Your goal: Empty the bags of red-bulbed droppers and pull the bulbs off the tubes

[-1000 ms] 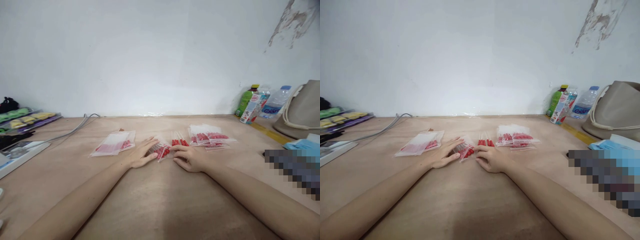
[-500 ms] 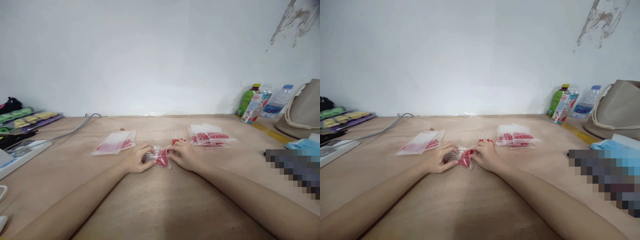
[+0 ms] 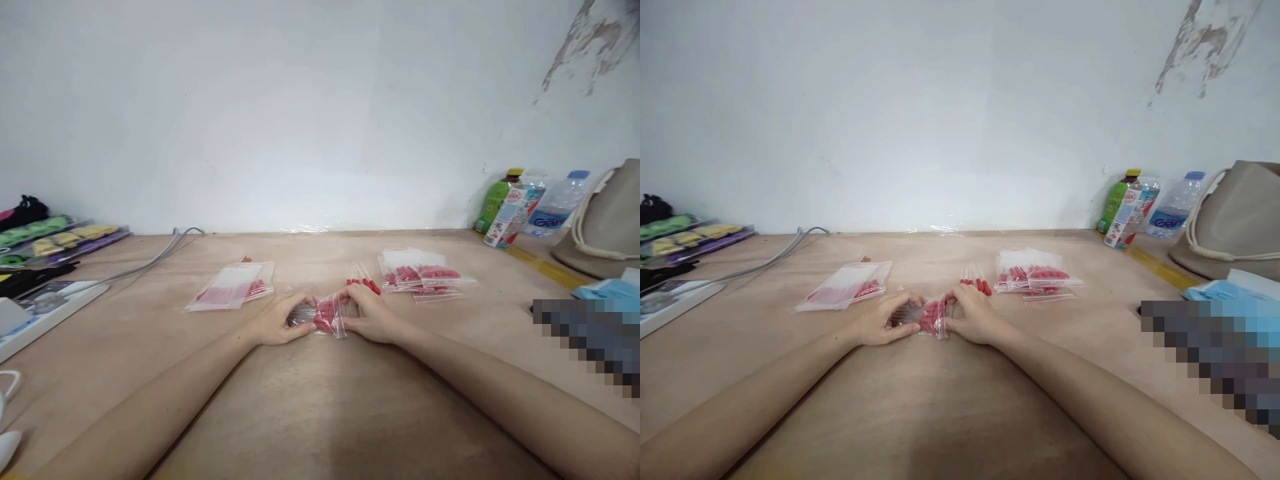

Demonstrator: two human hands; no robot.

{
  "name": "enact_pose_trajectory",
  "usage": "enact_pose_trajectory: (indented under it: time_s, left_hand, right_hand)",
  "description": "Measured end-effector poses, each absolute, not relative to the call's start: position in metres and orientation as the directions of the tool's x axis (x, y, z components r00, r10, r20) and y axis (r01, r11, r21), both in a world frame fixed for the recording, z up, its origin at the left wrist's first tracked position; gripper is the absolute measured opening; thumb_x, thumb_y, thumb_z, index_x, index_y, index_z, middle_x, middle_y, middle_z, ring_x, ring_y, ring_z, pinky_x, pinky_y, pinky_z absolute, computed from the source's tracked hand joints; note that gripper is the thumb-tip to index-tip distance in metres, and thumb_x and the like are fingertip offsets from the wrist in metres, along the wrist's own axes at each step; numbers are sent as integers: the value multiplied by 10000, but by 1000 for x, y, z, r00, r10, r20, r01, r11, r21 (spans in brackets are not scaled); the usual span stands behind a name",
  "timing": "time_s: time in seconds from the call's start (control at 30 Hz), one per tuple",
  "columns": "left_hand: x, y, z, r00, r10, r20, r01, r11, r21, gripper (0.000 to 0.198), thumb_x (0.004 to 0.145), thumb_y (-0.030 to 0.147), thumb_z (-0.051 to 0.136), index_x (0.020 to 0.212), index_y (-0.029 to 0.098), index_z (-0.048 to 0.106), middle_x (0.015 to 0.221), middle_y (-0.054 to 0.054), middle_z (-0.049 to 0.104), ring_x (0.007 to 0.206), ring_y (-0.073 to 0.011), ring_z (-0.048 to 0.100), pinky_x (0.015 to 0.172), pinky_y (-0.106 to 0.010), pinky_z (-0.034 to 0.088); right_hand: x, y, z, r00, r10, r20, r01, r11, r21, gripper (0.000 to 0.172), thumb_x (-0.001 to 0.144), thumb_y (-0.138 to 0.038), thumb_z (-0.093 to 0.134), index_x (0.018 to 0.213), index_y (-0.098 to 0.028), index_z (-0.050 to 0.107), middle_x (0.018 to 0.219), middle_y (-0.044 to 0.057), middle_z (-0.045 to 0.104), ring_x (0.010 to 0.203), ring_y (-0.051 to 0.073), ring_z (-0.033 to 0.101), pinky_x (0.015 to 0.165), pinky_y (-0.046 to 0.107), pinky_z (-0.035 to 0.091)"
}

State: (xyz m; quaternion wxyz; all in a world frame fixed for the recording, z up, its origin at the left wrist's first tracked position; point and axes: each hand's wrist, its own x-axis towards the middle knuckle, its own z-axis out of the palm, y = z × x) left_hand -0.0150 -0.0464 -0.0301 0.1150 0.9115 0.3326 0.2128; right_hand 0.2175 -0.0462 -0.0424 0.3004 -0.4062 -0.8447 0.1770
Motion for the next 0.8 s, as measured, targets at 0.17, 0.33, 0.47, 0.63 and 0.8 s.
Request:
enact_pose_trajectory:
  time_s: [0.17,0.33,0.47,0.63,0.8]
  left_hand:
    - [-15,-45,-31,673,633,382,528,-773,351,292,777,358,561,997,180,489,1008,-64,587,924,-186,554,822,-316,433]
    - [-15,-46,-30,688,598,411,497,-801,333,265,753,334,586,948,173,507,946,-57,596,880,-177,561,792,-307,442]
    - [-15,-47,-29,683,620,386,525,-784,331,278,764,342,576,976,177,504,973,-56,600,890,-177,566,797,-309,448]
    - [-15,-45,-31,678,660,322,573,-750,330,398,788,375,548,1128,188,458,1082,-67,581,956,-195,562,822,-322,452]
    - [-15,-45,-31,696,656,292,575,-753,320,487,800,389,531,1229,196,403,1179,-82,543,1054,-214,528,893,-346,431]
  right_hand:
    - [217,-43,-50,-475,756,450,498,653,-571,329,715,-294,651,1018,-205,559,992,47,575,961,192,501,837,338,389]
    - [213,-47,-47,-519,771,368,595,635,-492,235,782,-242,564,1010,-198,599,917,62,561,883,184,506,785,331,397]
    - [210,-49,-44,-507,738,446,582,674,-454,128,784,-249,568,881,-202,637,902,56,555,862,178,492,771,319,384]
    - [210,-49,-44,-497,760,419,582,650,-488,140,764,-296,594,861,-196,608,891,42,591,853,183,489,780,332,374]
    - [207,-48,-42,-499,800,334,626,599,-499,215,786,-293,558,965,-185,608,977,73,583,910,194,494,802,330,369]
